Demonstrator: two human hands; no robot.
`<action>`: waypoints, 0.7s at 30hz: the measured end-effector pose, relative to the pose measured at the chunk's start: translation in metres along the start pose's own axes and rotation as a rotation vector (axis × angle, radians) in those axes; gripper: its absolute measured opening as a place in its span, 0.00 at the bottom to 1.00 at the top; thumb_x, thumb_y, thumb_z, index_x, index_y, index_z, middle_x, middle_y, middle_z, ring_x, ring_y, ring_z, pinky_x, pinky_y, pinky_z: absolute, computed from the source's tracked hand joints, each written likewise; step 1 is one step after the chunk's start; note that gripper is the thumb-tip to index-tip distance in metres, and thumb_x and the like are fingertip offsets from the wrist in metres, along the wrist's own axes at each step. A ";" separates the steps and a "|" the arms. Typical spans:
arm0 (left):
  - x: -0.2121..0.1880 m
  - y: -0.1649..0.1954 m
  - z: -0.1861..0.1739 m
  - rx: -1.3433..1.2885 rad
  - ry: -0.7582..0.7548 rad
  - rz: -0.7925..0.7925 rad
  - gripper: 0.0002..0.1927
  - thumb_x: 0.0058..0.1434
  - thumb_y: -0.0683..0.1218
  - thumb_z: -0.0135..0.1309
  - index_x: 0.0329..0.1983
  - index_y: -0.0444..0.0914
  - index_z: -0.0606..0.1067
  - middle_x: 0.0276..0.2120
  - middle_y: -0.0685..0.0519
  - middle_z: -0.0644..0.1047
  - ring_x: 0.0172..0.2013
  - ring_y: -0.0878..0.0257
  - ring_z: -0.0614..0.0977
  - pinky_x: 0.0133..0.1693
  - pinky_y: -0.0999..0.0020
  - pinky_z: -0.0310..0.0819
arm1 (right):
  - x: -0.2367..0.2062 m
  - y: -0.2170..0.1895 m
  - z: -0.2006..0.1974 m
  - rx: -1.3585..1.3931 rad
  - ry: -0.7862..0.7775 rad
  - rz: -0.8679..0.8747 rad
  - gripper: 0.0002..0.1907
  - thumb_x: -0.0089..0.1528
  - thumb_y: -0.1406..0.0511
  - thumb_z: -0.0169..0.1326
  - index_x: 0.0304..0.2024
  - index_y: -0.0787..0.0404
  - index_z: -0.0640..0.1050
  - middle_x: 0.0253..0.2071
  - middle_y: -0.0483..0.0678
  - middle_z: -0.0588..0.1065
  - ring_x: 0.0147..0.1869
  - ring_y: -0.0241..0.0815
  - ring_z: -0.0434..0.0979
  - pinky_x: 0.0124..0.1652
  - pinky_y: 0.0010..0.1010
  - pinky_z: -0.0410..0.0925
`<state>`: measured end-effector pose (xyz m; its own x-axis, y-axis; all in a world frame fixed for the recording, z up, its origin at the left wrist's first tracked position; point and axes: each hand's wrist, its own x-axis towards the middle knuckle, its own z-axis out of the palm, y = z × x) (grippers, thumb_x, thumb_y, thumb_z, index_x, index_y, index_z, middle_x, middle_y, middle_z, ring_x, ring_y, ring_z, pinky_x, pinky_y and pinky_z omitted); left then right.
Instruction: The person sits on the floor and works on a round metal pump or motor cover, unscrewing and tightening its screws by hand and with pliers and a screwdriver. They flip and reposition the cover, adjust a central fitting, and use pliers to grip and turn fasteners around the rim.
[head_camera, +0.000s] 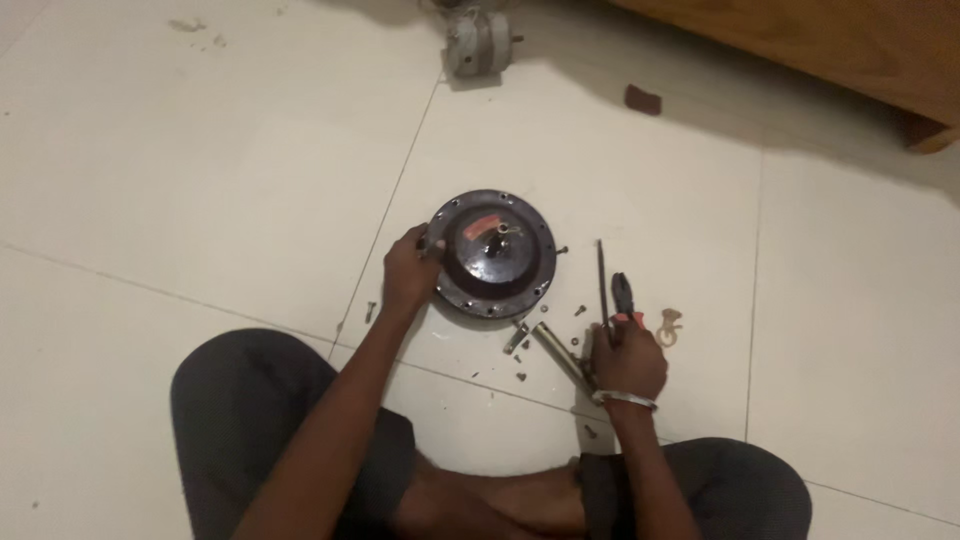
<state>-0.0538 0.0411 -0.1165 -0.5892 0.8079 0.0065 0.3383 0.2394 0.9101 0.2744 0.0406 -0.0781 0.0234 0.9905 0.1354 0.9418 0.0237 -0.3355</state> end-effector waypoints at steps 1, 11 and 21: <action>0.000 0.000 0.000 0.062 -0.009 0.034 0.28 0.62 0.52 0.59 0.61 0.32 0.74 0.49 0.36 0.80 0.50 0.45 0.82 0.52 0.55 0.75 | 0.004 -0.001 0.004 -0.007 -0.031 0.046 0.15 0.58 0.57 0.63 0.41 0.60 0.82 0.38 0.55 0.79 0.42 0.56 0.79 0.43 0.47 0.72; -0.027 0.054 0.007 0.416 -0.191 0.227 0.61 0.40 0.70 0.70 0.71 0.39 0.58 0.69 0.34 0.56 0.69 0.39 0.55 0.61 0.32 0.52 | 0.003 0.007 0.023 -0.146 0.087 -0.122 0.16 0.54 0.60 0.60 0.39 0.64 0.81 0.39 0.57 0.78 0.38 0.57 0.80 0.36 0.48 0.73; -0.015 0.048 0.018 0.287 -0.101 0.394 0.39 0.56 0.65 0.64 0.67 0.44 0.72 0.67 0.38 0.67 0.69 0.37 0.63 0.64 0.40 0.63 | -0.044 0.000 -0.032 0.847 -0.248 0.413 0.15 0.66 0.60 0.54 0.44 0.67 0.79 0.22 0.50 0.74 0.22 0.42 0.71 0.21 0.33 0.63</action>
<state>-0.0154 0.0507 -0.0803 -0.3068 0.9114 0.2743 0.7181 0.0325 0.6952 0.2842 -0.0072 -0.0543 0.1355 0.9407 -0.3111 0.3195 -0.3387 -0.8850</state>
